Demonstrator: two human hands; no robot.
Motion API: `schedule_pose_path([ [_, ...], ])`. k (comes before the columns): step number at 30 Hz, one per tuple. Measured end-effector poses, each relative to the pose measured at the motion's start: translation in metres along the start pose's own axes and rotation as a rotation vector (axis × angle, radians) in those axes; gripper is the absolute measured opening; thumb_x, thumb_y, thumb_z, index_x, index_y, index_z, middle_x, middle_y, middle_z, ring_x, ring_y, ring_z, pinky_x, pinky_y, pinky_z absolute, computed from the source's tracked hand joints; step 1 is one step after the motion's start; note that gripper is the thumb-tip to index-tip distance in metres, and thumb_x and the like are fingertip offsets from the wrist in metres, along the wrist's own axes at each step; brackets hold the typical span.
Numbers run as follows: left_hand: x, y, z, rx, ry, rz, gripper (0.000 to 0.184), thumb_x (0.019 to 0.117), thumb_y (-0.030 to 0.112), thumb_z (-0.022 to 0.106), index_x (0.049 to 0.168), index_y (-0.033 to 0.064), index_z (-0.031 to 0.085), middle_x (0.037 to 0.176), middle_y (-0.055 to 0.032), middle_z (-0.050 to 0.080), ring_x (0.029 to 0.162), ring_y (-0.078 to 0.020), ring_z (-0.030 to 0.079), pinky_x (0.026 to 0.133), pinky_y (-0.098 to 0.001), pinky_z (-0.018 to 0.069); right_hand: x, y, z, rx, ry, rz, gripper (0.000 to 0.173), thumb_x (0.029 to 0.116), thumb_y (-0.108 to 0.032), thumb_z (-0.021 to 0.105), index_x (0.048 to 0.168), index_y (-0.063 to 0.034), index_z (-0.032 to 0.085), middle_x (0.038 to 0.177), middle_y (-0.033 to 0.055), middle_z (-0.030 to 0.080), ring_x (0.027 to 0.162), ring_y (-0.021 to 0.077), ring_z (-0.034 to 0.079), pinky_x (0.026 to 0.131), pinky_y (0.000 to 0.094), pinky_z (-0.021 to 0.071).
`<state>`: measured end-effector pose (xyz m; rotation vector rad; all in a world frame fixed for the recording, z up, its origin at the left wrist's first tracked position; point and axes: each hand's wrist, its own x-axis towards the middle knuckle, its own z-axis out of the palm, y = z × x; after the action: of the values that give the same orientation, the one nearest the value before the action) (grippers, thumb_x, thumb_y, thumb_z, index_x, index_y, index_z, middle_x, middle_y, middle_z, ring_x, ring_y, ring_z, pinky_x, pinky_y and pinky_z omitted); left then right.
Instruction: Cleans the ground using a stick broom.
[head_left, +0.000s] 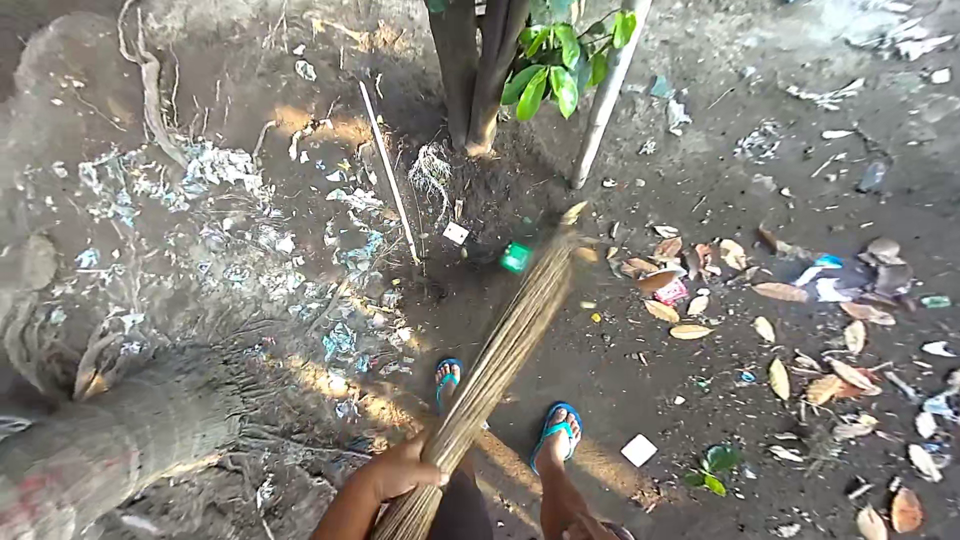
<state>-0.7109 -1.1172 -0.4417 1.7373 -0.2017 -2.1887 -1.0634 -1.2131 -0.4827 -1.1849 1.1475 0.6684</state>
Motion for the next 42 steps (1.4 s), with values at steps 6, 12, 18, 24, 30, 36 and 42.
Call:
schedule_pose_path([
  [6, -0.006, 0.068, -0.148, 0.13, 0.562, -0.025, 0.1, 0.091, 0.025, 0.075, 0.167, 0.0216, 0.01, 0.147, -0.0243, 0.053, 0.129, -0.0367, 0.059, 0.105, -0.059, 0.0501, 0.033, -0.085, 0.043, 0.067, -0.002, -0.06, 0.058, 0.1038, -0.026, 0.057, 0.154, -0.0001, 0.042, 0.133, 0.0273, 0.062, 0.123, 0.0392, 0.061, 0.109, 0.0546, 0.0459],
  [12, 0.103, 0.073, -0.196, 0.337, 0.329, -0.206, 0.074, 0.0925, 0.041, 0.072, 0.153, 0.0085, 0.044, 0.137, -0.0234, 0.061, 0.127, -0.037, 0.06, 0.107, -0.0592, 0.0474, 0.05, -0.128, 0.081, 0.175, 0.012, -0.034, 0.058, 0.1032, -0.024, 0.058, 0.155, -0.0043, 0.042, 0.134, 0.0252, 0.062, 0.123, 0.0372, 0.062, 0.109, 0.0529, 0.0463],
  [18, -0.011, 0.049, -0.14, 0.138, -0.086, 0.007, 0.089, 0.0882, 0.013, 0.066, 0.163, 0.0121, 0.017, 0.143, -0.0154, 0.057, 0.119, -0.0196, 0.065, 0.102, -0.0424, 0.0545, 0.041, -0.113, 0.081, 0.194, 0.041, 0.006, 0.059, 0.1039, -0.025, 0.057, 0.154, 0.0004, 0.041, 0.136, 0.0295, 0.059, 0.125, 0.0417, 0.059, 0.111, 0.0552, 0.0443],
  [24, 0.037, 0.168, -0.209, 0.284, 0.524, 0.062, 0.096, 0.0956, 0.027, 0.07, 0.167, 0.0158, 0.007, 0.153, -0.0259, 0.047, 0.135, -0.0375, 0.053, 0.11, -0.0581, 0.0463, 0.049, -0.127, 0.078, 0.251, 0.107, -0.023, 0.059, 0.1035, -0.026, 0.058, 0.154, -0.0011, 0.042, 0.133, 0.0263, 0.063, 0.123, 0.0397, 0.061, 0.109, 0.0551, 0.0454],
  [30, 0.157, 0.218, -0.203, 0.437, 0.401, -0.059, 0.088, 0.0898, 0.036, 0.077, 0.159, 0.007, 0.031, 0.139, -0.0251, 0.058, 0.127, -0.0365, 0.059, 0.105, -0.0561, 0.0492, 0.056, -0.141, 0.09, 0.358, 0.147, 0.001, 0.058, 0.1037, -0.023, 0.058, 0.155, -0.0013, 0.04, 0.133, 0.0258, 0.062, 0.123, 0.0377, 0.062, 0.109, 0.0514, 0.0464],
  [36, 0.028, 0.119, -0.151, 0.279, 0.003, -0.056, 0.074, 0.0984, 0.017, 0.06, 0.163, 0.0123, 0.024, 0.146, -0.0192, 0.055, 0.125, -0.0265, 0.061, 0.106, -0.0489, 0.0499, 0.047, -0.125, 0.087, 0.298, 0.158, -0.02, 0.058, 0.1039, -0.027, 0.056, 0.154, -0.0008, 0.041, 0.134, 0.0277, 0.061, 0.124, 0.0401, 0.061, 0.109, 0.056, 0.045],
  [42, -0.011, 0.134, -0.23, 0.309, 0.526, -0.067, 0.099, 0.092, 0.023, 0.073, 0.167, 0.0197, 0.008, 0.148, -0.0243, 0.052, 0.128, -0.035, 0.06, 0.104, -0.0566, 0.0512, 0.056, -0.118, 0.081, 0.273, 0.132, 0.01, 0.06, 0.1044, -0.029, 0.056, 0.155, -0.0007, 0.04, 0.136, 0.0269, 0.061, 0.126, 0.0398, 0.06, 0.11, 0.055, 0.0447],
])
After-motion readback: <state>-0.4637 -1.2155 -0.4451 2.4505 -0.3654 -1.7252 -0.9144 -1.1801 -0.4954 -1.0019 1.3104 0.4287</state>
